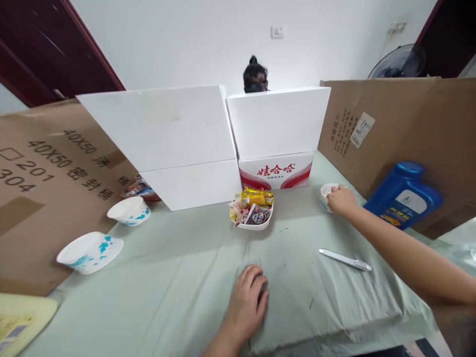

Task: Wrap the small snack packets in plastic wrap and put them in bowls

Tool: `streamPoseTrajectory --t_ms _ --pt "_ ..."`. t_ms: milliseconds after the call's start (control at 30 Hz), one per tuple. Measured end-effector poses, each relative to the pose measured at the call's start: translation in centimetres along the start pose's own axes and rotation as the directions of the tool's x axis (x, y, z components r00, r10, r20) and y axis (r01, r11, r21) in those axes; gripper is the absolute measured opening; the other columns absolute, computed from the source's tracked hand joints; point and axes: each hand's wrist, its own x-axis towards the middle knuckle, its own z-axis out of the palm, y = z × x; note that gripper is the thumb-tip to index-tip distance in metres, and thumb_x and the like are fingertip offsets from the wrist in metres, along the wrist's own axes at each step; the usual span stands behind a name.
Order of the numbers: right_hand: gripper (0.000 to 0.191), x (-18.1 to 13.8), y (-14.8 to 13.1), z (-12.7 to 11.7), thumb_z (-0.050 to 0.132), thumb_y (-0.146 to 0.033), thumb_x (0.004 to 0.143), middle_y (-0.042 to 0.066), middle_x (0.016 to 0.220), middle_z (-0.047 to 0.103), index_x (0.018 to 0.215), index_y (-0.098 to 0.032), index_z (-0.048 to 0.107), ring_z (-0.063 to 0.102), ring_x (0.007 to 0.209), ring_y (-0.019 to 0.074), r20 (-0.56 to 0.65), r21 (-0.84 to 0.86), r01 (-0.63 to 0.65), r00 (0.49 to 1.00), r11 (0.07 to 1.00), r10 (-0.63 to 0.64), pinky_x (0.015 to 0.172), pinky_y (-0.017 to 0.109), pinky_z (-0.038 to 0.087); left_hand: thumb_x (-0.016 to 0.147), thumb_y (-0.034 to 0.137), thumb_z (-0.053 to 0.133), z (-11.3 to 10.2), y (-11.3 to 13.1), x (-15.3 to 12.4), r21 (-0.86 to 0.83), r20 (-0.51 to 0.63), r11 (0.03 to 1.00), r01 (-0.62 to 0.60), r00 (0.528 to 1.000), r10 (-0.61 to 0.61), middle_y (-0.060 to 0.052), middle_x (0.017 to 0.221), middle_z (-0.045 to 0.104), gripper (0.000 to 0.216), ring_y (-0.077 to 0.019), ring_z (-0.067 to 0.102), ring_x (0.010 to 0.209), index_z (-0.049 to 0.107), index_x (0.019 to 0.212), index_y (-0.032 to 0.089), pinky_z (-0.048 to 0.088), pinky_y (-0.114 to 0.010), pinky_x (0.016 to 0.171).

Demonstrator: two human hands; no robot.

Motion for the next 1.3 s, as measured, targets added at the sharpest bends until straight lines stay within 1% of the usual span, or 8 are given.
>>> streamPoseTrajectory --t_ms 133,233,367,500,700,933,1167,1300 --pt "0.034 3.7 3.8 -0.7 0.047 -0.008 0.083 0.027 0.112 0.061 0.109 -0.004 0.070 0.058 0.106 0.0366 -0.008 0.059 -0.125 0.992 0.990 0.125 0.084 0.046 0.045 0.080 0.011 0.055 0.0 0.0 0.0 -0.009 0.014 1.000 0.007 1.000 -0.007 -0.010 0.115 0.061 0.021 -0.0283 0.054 0.116 0.060 0.097 0.021 0.049 -0.049 0.098" --pt "0.043 5.1 2.9 -0.6 0.048 -0.009 0.085 0.027 0.129 0.052 0.126 -0.006 0.060 0.053 0.117 0.0364 -0.098 0.151 -0.087 0.990 0.985 0.102 0.092 0.046 0.044 0.081 0.010 0.054 -0.1 0.1 0.1 -0.015 0.026 1.000 0.014 1.000 -0.014 -0.010 0.115 0.060 0.020 -0.0281 0.054 0.117 0.060 0.096 0.021 0.049 -0.048 0.098" --pt "0.039 4.5 -3.1 0.2 0.052 -0.016 0.089 0.018 0.135 0.052 0.127 -0.014 0.060 0.048 0.125 0.0284 -0.205 0.278 0.215 0.965 0.936 -0.160 0.103 0.039 0.039 0.081 0.011 0.054 -0.2 0.0 0.3 -0.029 0.038 0.999 0.028 0.999 -0.026 -0.010 0.114 0.060 0.018 -0.0281 0.054 0.116 0.059 0.094 0.021 0.049 -0.048 0.098" --pt "0.035 2.2 -10.7 1.4 0.064 -0.034 0.087 0.005 0.119 0.064 0.121 -0.027 0.062 0.059 0.110 0.0178 -0.221 0.364 0.514 0.858 0.777 -0.464 0.096 0.027 0.044 0.083 0.012 0.053 -0.2 -0.1 0.4 -0.053 0.051 0.998 0.044 0.998 -0.041 -0.010 0.113 0.060 0.016 -0.0283 0.053 0.116 0.060 0.095 0.021 0.049 -0.049 0.098" --pt "0.034 0.8 -14.7 1.4 0.061 -0.038 0.090 0.010 0.110 0.066 0.119 -0.021 0.059 0.062 0.102 0.0236 -0.241 0.385 0.530 0.848 0.755 -0.473 0.085 0.033 0.047 0.084 0.013 0.052 -0.3 -0.1 0.4 -0.062 0.052 0.997 0.037 0.998 -0.034 -0.011 0.113 0.060 0.016 -0.0280 0.053 0.116 0.060 0.095 0.020 0.048 -0.049 0.098" --pt "0.031 -0.5 -10.6 1.3 0.056 -0.042 0.092 0.009 0.111 0.066 0.117 -0.024 0.058 0.064 0.097 0.0230 -0.163 0.297 0.444 0.896 0.845 -0.414 0.079 0.029 0.046 0.083 0.015 0.053 -0.3 -0.2 0.4 -0.065 0.026 0.998 0.020 0.999 -0.018 -0.011 0.112 0.061 0.014 -0.0285 0.055 0.115 0.062 0.093 0.020 0.050 -0.049 0.097" --pt "0.032 -3.9 -1.3 3.0 0.043 -0.044 0.096 0.010 0.116 0.066 0.118 -0.023 0.056 0.066 0.098 0.0254 -0.076 0.228 0.230 0.973 0.946 -0.218 0.076 0.032 0.048 0.079 0.016 0.058 -0.2 -0.1 0.1 -0.038 0.011 0.999 0.027 1.000 -0.026 -0.011 0.117 0.061 0.021 -0.0290 0.057 0.114 0.063 0.099 0.022 0.053 -0.048 0.095" --pt "0.036 -4.9 3.3 3.6 0.039 -0.046 0.097 0.012 0.118 0.065 0.118 -0.021 0.054 0.065 0.102 0.0281 0.003 0.209 0.041 0.999 0.977 -0.042 0.075 0.035 0.047 0.081 0.014 0.050 -0.9 -0.9 2.2 0.064 0.028 0.998 0.027 0.999 -0.029 -0.011 0.123 0.060 0.034 -0.0273 0.060 0.111 0.062 0.112 0.024 0.056 -0.045 0.090"
